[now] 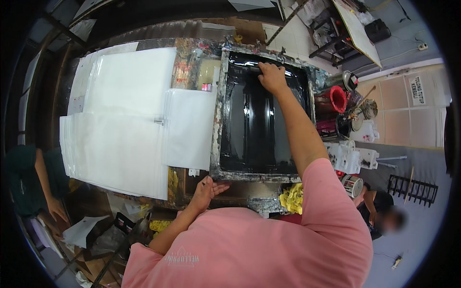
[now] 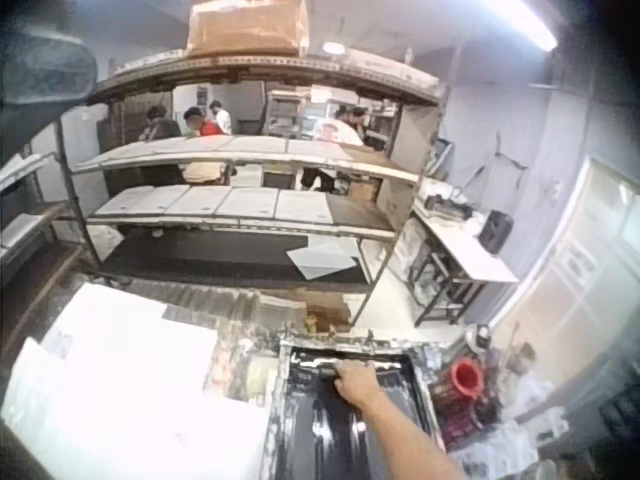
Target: The person repeatedly places white paper sheets under a screen printing frame, uses a squeegee to pull black ink across the screen, and stacks the printed sheets. Another person assists by moving printed sheets to a drying rack.
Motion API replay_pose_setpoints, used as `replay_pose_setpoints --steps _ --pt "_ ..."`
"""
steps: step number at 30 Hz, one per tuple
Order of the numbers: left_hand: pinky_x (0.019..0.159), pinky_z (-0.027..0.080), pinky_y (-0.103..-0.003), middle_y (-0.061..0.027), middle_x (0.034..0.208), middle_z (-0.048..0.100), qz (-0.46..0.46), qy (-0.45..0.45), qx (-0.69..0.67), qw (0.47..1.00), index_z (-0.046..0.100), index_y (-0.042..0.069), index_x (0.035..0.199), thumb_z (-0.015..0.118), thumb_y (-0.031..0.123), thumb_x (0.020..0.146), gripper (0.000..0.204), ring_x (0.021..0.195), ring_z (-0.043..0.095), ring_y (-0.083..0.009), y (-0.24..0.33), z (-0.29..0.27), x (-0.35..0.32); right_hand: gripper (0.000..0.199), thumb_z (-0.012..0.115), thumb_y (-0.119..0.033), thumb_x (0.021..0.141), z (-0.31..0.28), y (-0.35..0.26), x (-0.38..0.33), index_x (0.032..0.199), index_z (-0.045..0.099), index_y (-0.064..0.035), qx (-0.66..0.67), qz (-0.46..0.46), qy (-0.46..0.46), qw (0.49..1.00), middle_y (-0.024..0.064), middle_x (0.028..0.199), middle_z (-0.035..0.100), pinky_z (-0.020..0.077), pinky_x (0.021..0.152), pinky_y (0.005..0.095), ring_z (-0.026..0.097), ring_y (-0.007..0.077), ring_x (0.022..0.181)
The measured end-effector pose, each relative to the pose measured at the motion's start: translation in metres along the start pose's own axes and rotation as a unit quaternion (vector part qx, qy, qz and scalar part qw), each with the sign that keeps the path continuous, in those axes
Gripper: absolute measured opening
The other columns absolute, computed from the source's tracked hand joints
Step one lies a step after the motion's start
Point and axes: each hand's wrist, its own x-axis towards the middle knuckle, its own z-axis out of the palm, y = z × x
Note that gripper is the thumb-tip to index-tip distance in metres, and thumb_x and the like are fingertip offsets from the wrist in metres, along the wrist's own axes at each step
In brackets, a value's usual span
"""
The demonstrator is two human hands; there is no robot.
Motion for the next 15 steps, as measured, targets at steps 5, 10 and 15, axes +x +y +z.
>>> replay_pose_setpoints --steps 5,10,15 --pt "0.117 0.051 -0.054 -0.0290 0.134 0.067 0.049 -0.004 0.033 0.998 0.052 -0.007 0.137 0.043 0.057 0.114 0.069 0.130 0.067 -0.0393 0.014 0.020 -0.001 0.043 0.074 -0.019 0.090 -0.016 -0.023 -0.087 0.131 0.062 -0.0175 0.018 -0.013 -0.008 1.000 0.0076 0.122 0.070 0.0411 0.102 0.0589 0.065 0.0308 0.122" --pt "0.114 0.053 -0.052 -0.0317 0.135 0.067 0.070 0.032 0.063 0.995 0.053 -0.013 0.137 0.040 0.064 0.112 0.082 0.128 0.067 -0.0390 0.018 0.034 -0.002 0.046 0.075 -0.017 0.086 -0.043 -0.067 -0.221 0.131 0.064 -0.0134 0.044 -0.037 0.024 0.998 0.0068 0.119 0.070 0.0412 0.100 0.0567 0.064 0.0295 0.118" --pt "0.114 0.053 -0.048 -0.0240 0.129 0.069 0.058 0.051 0.035 0.996 0.046 -0.005 0.148 0.046 0.071 0.107 0.086 0.122 0.069 -0.0362 0.013 0.032 0.006 0.045 0.073 -0.018 0.087 -0.084 -0.110 -0.315 0.131 0.066 -0.0137 0.056 -0.004 -0.084 0.995 0.0064 0.119 0.070 0.0407 0.099 0.0547 0.065 0.0291 0.117"
